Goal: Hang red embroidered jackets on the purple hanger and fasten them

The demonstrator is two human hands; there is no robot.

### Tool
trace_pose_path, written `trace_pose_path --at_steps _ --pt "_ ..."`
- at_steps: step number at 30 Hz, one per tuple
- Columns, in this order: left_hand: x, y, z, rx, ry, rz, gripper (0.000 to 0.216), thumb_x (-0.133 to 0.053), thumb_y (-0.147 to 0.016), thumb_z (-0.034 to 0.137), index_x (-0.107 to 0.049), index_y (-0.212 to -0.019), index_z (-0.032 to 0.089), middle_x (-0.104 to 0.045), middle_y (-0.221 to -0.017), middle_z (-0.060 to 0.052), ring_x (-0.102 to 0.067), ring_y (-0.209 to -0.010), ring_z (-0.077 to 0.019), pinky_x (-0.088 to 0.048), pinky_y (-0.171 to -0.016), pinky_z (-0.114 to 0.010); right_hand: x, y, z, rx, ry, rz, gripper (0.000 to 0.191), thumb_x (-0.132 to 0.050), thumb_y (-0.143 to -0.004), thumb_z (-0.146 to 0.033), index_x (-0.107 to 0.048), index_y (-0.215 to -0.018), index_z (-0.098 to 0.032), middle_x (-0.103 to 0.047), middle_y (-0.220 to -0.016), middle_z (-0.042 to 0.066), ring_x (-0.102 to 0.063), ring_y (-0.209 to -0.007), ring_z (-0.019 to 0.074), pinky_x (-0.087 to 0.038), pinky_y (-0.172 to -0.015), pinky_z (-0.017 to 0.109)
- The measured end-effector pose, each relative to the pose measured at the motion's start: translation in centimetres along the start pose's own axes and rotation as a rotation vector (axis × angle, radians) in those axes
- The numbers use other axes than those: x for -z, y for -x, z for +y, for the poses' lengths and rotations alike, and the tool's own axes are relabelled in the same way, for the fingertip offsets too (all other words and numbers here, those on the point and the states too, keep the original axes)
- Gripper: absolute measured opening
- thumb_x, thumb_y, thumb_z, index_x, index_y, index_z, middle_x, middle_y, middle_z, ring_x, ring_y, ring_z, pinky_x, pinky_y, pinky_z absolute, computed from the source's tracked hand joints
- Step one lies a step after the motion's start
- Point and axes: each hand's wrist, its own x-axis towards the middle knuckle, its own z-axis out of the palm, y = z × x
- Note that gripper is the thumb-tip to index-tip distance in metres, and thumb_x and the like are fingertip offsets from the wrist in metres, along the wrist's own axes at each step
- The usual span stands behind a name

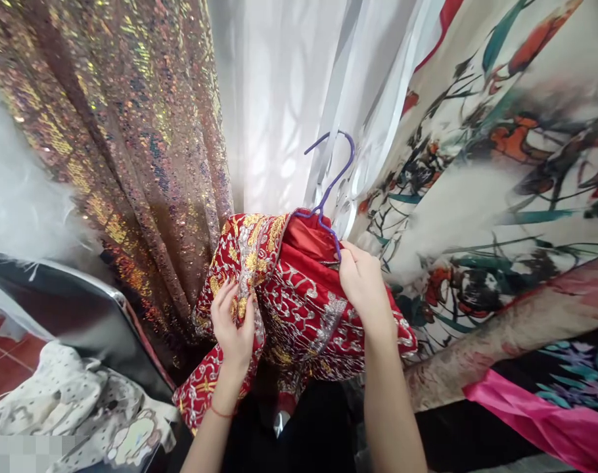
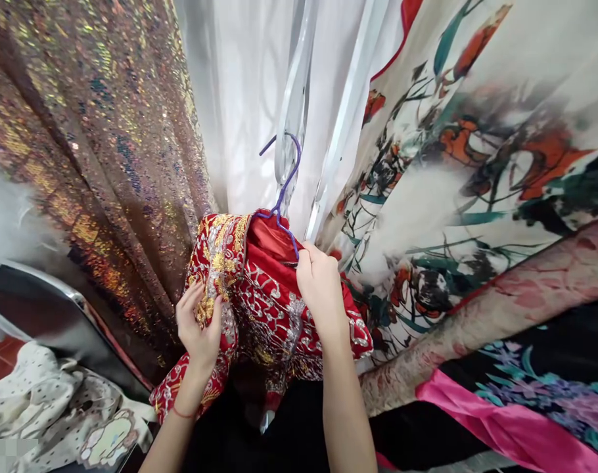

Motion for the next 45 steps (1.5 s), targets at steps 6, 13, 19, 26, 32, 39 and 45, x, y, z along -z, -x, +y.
trace_pose_path --at_steps 6,13,19,26,32,39,45 --pt "1.8 3.4 3.3 -0.087 0.201 -0.322 0.031 -0.046 -0.097 0.019 -0.061 -0.121 0.032 -0.072 -0.109 -0.007 -0.071 -0.103 -0.0218 -0.062 -0.09 -0.041 -0.5 -0.2 0.3 -0.047 0.054 0.008 0.029 -0.029 -0.088 -0.032 -0.052 -0.071 -0.027 -0.056 -0.061 0.005 -0.055 -0.066 0.0253 -0.041 -0.066 0.032" --pt "-1.3 0.3 1.2 0.132 -0.175 -0.205 0.068 -0.053 -0.093 0.051 -0.037 -0.142 0.008 -0.052 -0.131 -0.027 -0.051 -0.131 -0.0418 -0.041 -0.111 -0.063 -0.4 -0.7 1.1 0.025 -0.013 -0.034 0.028 -0.029 -0.089 -0.032 -0.048 -0.07 -0.026 -0.055 -0.062 0.004 -0.053 -0.066 0.0222 -0.039 -0.066 0.029" --pt "-2.6 -5.8 -1.6 0.195 -0.405 -0.03 0.097 -0.072 -0.068 0.076 -0.039 -0.127 0.006 -0.048 -0.125 -0.028 -0.045 -0.126 -0.0489 -0.032 -0.106 -0.067 -0.9 -0.5 1.0 0.001 -0.05 0.035 0.025 -0.032 -0.087 -0.032 -0.046 -0.068 -0.024 -0.045 -0.058 0.001 -0.045 -0.063 0.0192 -0.034 -0.066 0.028" --pt "-2.9 -13.3 -3.7 0.14 -0.472 -0.009 0.058 -0.065 -0.081 0.041 -0.039 -0.122 0.01 -0.047 -0.13 -0.028 -0.043 -0.126 -0.0431 -0.028 -0.108 -0.061 -1.6 -0.6 1.3 0.036 -0.124 0.054 0.025 -0.032 -0.089 -0.033 -0.04 -0.066 -0.024 -0.04 -0.058 -0.001 -0.04 -0.062 0.0171 -0.032 -0.067 0.028" --pt "-3.0 -18.7 -3.1 -0.031 -0.569 -0.107 0.064 -0.055 -0.083 0.024 -0.033 -0.14 0.008 -0.051 -0.139 -0.026 -0.048 -0.125 -0.0386 -0.034 -0.107 -0.053 -1.8 -0.9 1.5 0.016 -0.119 0.053 0.027 -0.033 -0.088 -0.035 -0.039 -0.064 -0.025 -0.042 -0.056 0.0 -0.039 -0.059 0.0171 -0.031 -0.066 0.029" --pt "-1.5 -22.2 -2.2 -0.048 -0.773 -0.584 0.045 -0.053 -0.09 0.034 -0.051 -0.131 0.017 -0.071 -0.117 -0.018 -0.065 -0.114 -0.0343 -0.046 -0.098 -0.043 -1.4 -0.9 1.5 -0.01 -0.089 -0.002 0.029 -0.032 -0.086 -0.036 -0.04 -0.062 -0.024 -0.044 -0.057 0.001 -0.04 -0.06 0.0173 -0.032 -0.065 0.029" --pt "1.2 -22.5 -2.7 0.109 -0.793 -0.834 0.062 -0.064 -0.084 0.041 -0.046 -0.137 0.015 -0.069 -0.123 -0.021 -0.067 -0.115 -0.036 -0.052 -0.09 -0.04 -1.3 -1.0 1.9 0.028 -0.071 -0.012 0.029 -0.031 -0.088 -0.035 -0.038 -0.062 -0.024 -0.045 -0.057 0.001 -0.043 -0.063 0.018 -0.032 -0.066 0.029"
